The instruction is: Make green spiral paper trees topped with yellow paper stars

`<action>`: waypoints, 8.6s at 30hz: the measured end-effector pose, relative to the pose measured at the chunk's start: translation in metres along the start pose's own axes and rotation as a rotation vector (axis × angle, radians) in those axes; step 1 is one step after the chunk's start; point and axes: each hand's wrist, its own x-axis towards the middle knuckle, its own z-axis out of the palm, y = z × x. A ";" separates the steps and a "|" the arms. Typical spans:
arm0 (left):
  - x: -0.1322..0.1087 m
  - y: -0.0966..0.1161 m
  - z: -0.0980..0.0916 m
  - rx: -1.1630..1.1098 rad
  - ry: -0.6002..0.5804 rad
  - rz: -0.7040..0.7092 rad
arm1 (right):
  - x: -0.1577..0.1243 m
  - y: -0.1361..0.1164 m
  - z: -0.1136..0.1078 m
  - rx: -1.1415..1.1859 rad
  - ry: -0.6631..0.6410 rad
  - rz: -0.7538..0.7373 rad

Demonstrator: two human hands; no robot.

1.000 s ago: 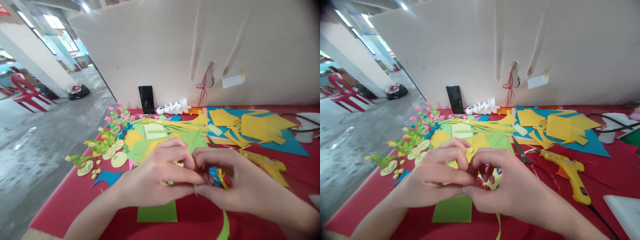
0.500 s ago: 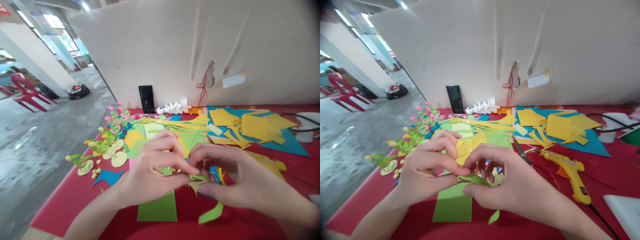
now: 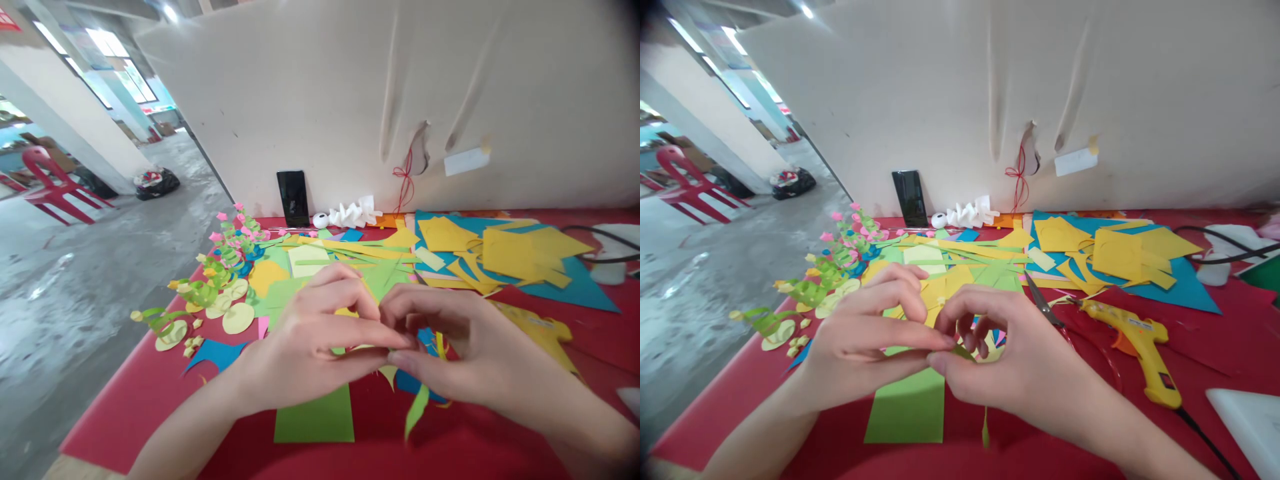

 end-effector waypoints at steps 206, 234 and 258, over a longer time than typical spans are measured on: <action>0.001 0.002 -0.005 0.048 -0.076 0.063 | -0.007 -0.002 0.002 0.001 0.001 0.028; 0.000 0.002 -0.001 -0.065 0.006 -0.066 | -0.002 -0.003 0.006 0.070 -0.001 0.006; 0.000 0.002 0.003 0.016 0.000 0.014 | -0.004 0.000 0.007 0.029 -0.021 0.006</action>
